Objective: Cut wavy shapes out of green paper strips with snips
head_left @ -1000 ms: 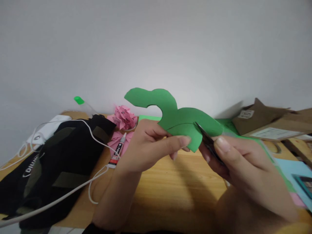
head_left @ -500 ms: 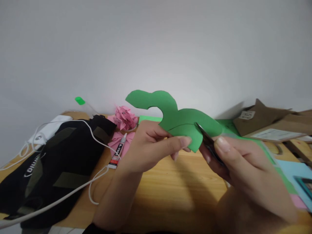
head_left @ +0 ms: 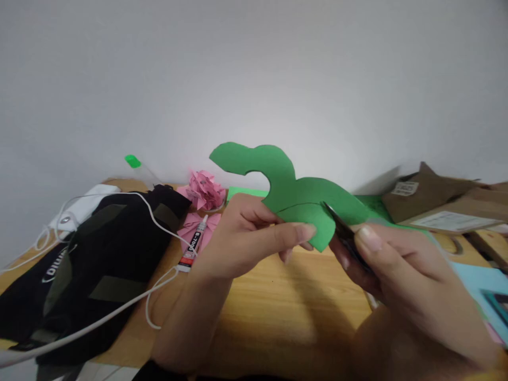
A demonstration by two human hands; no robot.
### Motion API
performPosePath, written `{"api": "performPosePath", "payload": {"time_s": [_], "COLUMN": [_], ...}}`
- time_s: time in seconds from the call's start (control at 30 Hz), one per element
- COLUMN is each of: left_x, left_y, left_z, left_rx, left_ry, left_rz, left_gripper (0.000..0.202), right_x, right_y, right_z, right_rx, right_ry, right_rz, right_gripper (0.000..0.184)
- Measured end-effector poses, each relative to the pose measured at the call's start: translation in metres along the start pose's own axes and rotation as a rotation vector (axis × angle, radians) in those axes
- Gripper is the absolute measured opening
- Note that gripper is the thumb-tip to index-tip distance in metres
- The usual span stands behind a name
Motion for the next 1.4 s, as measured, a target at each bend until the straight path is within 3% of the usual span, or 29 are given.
{"api": "performPosePath", "payload": {"time_s": [0.23,0.4,0.57,0.67,0.77,0.87,0.93,1.13,1.4], "left_x": [-0.001,-0.001,0.012,0.017,0.02,0.023,0.024,0.032,0.032], "left_y": [0.001,0.001,0.0,-0.001,-0.001,-0.001,0.0,0.006,0.006], "left_z": [0.0,0.0,0.017,0.03,0.03,0.021,0.01,-0.02,-0.026], "left_rx": [0.019,0.0,-0.133,-0.236,-0.246,-0.184,-0.093,0.193,0.222], "left_ry": [0.001,0.022,0.035,0.051,0.05,0.003,0.002,-0.002,-0.033], "left_rz": [0.025,0.012,0.049,0.065,0.1,0.149,0.177,0.258,0.269], "left_gripper": [0.038,0.041,0.037,0.036,0.035,0.034,0.031,0.023,0.029], "right_x": [0.003,-0.007,-0.02,-0.016,-0.007,-0.007,-0.009,-0.004,0.001], "right_y": [0.001,0.001,0.007,0.01,0.002,-0.008,-0.009,-0.01,-0.008], "right_z": [-0.001,-0.006,-0.005,-0.003,0.01,0.034,0.038,0.022,0.022], "right_rx": [0.027,0.055,0.154,0.263,0.148,-0.182,-0.312,-0.231,-0.203], "right_ry": [0.006,-0.108,-0.122,-0.126,-0.293,-0.395,-0.357,-0.297,-0.181], "right_rz": [0.021,-0.087,-0.21,-0.198,-0.115,-0.03,0.003,-0.005,0.033], "right_gripper": [0.052,0.052,0.049,0.052,0.055,0.04,0.028,0.02,0.031]}}
Point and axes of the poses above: each hand's wrist, its own y-axis away from the middle knuckle, its own z-axis out of the back of the hand, x = y × z, the point moved 10 cm from there along -y, towards the middle knuckle, and after that the axes turned 11 degrees about -x, right-handed, at the moved point
